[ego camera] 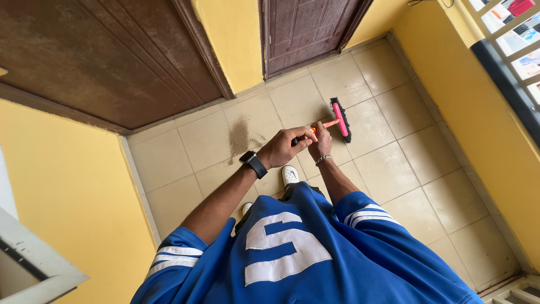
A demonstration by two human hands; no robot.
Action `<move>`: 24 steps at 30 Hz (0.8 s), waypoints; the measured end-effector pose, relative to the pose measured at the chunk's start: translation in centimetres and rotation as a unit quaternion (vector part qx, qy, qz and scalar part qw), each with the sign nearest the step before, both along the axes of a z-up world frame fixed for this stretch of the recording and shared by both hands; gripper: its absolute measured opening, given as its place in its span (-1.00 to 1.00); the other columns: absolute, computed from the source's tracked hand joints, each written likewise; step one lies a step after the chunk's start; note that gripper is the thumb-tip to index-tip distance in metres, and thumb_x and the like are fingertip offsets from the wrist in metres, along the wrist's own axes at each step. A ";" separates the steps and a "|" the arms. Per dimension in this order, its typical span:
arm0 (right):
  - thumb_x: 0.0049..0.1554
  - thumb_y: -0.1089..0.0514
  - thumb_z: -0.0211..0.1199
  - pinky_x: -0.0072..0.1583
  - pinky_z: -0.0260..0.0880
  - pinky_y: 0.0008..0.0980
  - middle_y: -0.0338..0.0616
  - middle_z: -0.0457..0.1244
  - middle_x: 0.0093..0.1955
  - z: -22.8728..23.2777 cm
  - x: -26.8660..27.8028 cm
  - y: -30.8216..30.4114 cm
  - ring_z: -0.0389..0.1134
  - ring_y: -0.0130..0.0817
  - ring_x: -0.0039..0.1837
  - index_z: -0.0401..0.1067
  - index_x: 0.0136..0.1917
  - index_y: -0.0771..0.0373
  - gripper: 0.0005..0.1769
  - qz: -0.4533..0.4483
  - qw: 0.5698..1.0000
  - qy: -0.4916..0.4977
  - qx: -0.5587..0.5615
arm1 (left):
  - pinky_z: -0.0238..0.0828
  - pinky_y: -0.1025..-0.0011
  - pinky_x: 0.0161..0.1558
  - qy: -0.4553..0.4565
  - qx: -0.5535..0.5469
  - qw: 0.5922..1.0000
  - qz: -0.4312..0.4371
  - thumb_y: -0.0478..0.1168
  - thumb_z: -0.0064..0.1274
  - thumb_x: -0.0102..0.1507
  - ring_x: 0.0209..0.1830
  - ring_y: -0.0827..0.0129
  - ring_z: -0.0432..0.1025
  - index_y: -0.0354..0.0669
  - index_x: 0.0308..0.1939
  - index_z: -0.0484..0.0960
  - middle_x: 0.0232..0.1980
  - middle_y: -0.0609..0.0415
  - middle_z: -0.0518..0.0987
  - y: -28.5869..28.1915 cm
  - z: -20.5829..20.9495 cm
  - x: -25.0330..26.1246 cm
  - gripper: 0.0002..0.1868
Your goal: Assembling a mop or broom by screwing the handle into the head while standing on a balcony.
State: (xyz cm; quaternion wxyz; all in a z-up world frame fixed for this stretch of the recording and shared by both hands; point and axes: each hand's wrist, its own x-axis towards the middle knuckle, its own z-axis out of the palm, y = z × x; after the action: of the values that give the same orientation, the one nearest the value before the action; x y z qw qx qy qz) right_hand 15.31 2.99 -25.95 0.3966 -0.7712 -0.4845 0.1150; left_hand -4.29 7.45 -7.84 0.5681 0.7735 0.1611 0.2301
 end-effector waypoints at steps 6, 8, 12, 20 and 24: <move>0.00 0.19 0.39 0.04 0.39 -0.02 0.11 0.35 -0.04 -1.1 6.0 2.4 0.40 0.18 0.03 0.39 0.00 0.28 -0.68 -0.031 0.999 -0.019 0.004 | 0.43 0.37 0.12 -0.017 -0.023 1.000 -0.007 -0.23 0.03 0.37 0.02 0.38 0.52 -0.19 0.02 0.61 0.06 0.02 0.65 3.3 -2.2 6.3 -0.82; -0.03 0.19 0.40 0.04 0.39 -0.02 0.12 0.35 -0.03 -2.6 7.8 2.5 0.39 0.18 0.03 0.40 0.02 0.28 -0.64 -0.041 0.999 -0.027 0.014 | 0.44 0.37 0.13 -0.022 -0.025 0.999 -0.010 -0.25 0.05 0.35 0.01 0.36 0.52 -0.19 0.01 0.61 0.02 0.03 0.66 3.6 -3.8 8.4 -0.82; -0.06 0.21 0.35 0.02 0.40 -0.02 0.12 0.36 -0.01 -3.4 11.5 4.1 0.41 0.15 0.04 0.42 0.09 0.26 -0.58 -0.087 0.996 -0.006 0.007 | 0.46 0.33 0.09 0.002 -0.011 1.000 0.000 -0.30 0.11 0.29 -0.07 0.28 0.52 -0.20 -0.02 0.62 -0.12 0.00 0.63 4.7 -3.2 12.4 -0.81; 0.08 0.12 0.35 0.07 0.44 -0.04 0.17 0.40 -0.03 -8.2 15.6 9.4 0.45 0.12 0.08 0.52 0.14 0.19 -0.66 -0.076 0.993 0.004 -0.091 | 0.44 0.31 0.09 -0.009 -0.011 0.997 0.070 -0.39 0.00 0.32 0.01 0.25 0.52 -0.22 -0.08 0.57 -0.02 0.01 0.64 7.8 -5.0 12.8 -0.89; 0.04 0.09 0.40 0.06 0.45 -0.07 0.19 0.41 -0.06 -9.3 15.5 11.1 0.46 0.09 0.06 0.55 0.07 0.24 -0.66 0.018 0.991 -0.001 -0.131 | 0.46 0.32 0.15 0.009 -0.044 0.993 0.105 -0.40 -0.03 0.35 0.07 0.25 0.54 -0.21 -0.06 0.56 0.08 0.02 0.65 6.7 -5.1 10.7 -0.89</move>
State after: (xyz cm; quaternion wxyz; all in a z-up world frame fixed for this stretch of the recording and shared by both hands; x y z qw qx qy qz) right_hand 30.82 14.08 -35.26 0.2895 -0.8080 -0.4790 0.1840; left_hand 6.42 14.18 -12.90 0.5731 0.7285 0.2561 0.2744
